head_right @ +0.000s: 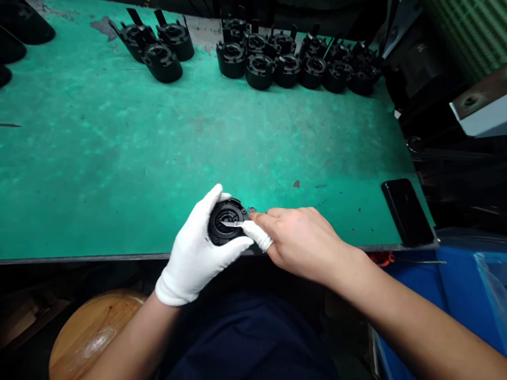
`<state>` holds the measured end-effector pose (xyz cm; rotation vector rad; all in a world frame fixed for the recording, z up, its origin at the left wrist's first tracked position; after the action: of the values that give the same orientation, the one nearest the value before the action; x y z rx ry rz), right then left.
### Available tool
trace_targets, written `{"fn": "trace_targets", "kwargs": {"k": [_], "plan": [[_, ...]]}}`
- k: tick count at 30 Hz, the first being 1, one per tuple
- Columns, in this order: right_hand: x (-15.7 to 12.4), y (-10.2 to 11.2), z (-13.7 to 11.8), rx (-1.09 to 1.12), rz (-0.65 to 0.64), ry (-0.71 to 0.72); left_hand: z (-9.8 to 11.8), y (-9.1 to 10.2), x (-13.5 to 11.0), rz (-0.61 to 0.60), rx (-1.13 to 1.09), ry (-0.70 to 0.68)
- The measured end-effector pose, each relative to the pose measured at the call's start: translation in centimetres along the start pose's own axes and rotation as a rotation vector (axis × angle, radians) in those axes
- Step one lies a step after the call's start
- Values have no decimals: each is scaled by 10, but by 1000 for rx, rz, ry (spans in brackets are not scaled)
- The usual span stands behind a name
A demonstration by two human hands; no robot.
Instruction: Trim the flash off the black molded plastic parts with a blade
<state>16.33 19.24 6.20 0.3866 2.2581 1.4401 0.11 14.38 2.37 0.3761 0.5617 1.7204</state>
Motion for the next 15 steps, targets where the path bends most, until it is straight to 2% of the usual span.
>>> {"fn": "trace_targets", "kwargs": {"k": [4, 9, 12, 15], "plan": [[6, 7, -5, -128, -58, -9, 0, 0, 0, 8, 11, 6], [13, 15, -1, -230, -64, -91, -1, 0, 2, 10, 3, 5], [9, 11, 2, -143, -20, -100, -2, 0, 2, 18, 5, -5], [-2, 0, 4, 85, 41, -151, -1, 0, 1, 26, 10, -23]]}}
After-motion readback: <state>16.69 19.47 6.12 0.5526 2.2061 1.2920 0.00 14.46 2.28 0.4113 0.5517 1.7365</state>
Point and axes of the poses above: each hand's wrist, its own x-axis towards the middle knuckle, its own y-axis out of the back of the hand, z = x × y, the point moved 6 cm from there along x, towards the middle knuckle, and after that the axes turned 13 degrees about y, right-handed, at the moved point
